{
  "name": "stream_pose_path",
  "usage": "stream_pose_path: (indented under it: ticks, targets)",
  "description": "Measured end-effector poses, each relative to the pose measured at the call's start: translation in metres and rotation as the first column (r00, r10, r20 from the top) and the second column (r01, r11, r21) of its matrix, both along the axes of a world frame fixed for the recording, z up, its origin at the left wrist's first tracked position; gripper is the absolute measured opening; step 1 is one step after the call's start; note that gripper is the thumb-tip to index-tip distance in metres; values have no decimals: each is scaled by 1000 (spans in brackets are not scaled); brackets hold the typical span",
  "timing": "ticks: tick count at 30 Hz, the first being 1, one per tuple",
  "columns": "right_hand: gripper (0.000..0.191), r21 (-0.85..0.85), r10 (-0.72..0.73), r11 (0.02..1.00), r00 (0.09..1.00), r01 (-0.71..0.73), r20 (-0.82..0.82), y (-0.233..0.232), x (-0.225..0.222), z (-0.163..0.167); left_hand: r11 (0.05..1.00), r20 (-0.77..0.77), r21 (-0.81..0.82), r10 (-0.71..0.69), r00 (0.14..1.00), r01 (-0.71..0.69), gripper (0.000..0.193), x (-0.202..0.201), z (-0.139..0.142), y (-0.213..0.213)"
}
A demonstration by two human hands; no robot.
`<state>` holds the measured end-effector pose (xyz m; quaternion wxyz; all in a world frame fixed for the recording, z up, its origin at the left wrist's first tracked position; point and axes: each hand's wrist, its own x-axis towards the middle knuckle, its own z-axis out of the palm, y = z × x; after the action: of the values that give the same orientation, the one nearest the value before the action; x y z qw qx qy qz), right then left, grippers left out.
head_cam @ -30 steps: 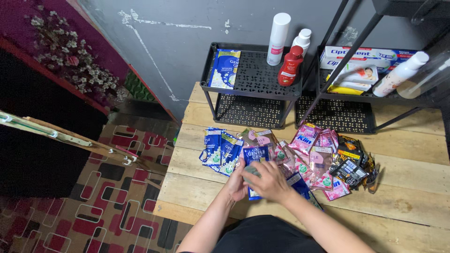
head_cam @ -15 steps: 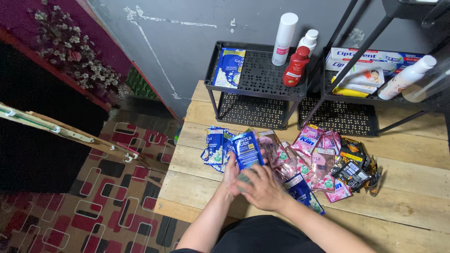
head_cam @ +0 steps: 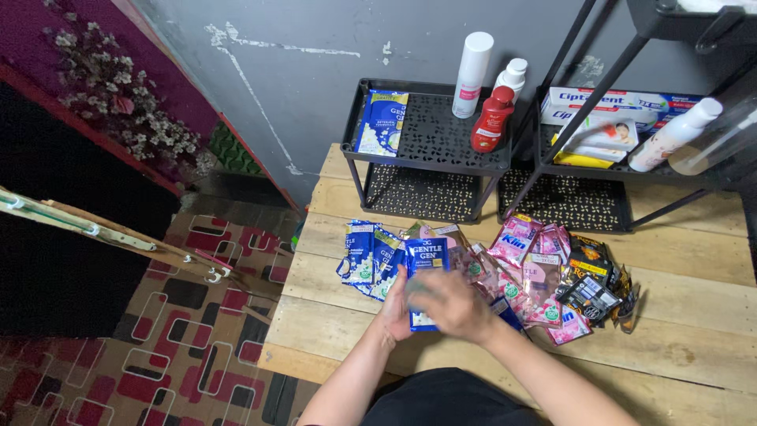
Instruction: The person wipes each packaged toiletry item with a sponge and places it onto a black metal shelf next to bottles, toothpaste boxes and other bathroom supplies. They work through the pile of packets one at a time, arranging them on the shelf tiers.
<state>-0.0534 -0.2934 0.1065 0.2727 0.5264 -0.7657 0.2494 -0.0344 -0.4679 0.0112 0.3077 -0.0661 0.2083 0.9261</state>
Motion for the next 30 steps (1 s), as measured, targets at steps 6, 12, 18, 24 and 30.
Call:
stream_pose_path:
  ticks: [6, 12, 18, 24, 30]
  targets:
    - [29, -74, -105, 992, 994, 102, -41, -2, -29, -2, 1000, -8, -13, -18, 1000, 18, 74, -3, -6, 5]
    - [36, -228, -341, 897, 920, 380, 194, -1, -23, 3, 980, -51, 197, -17, 999, 26, 71, -2, 6, 1]
    - [28, -61, 48, 997, 999, -48, -7, -14, 9, -17, 947, 66, 255, 184, 981, -195, 68, -11, 14, -5]
    - [35, -217, -335, 897, 913, 385, 234, 7, -18, -22, 980, -75, 197, 55, 996, -39, 47, -12, -8, -3]
    - [43, -81, -33, 996, 997, 39, 76, -4, -15, -37, 976, 64, -147, 170, 983, -159, 40, -18, -33, 1]
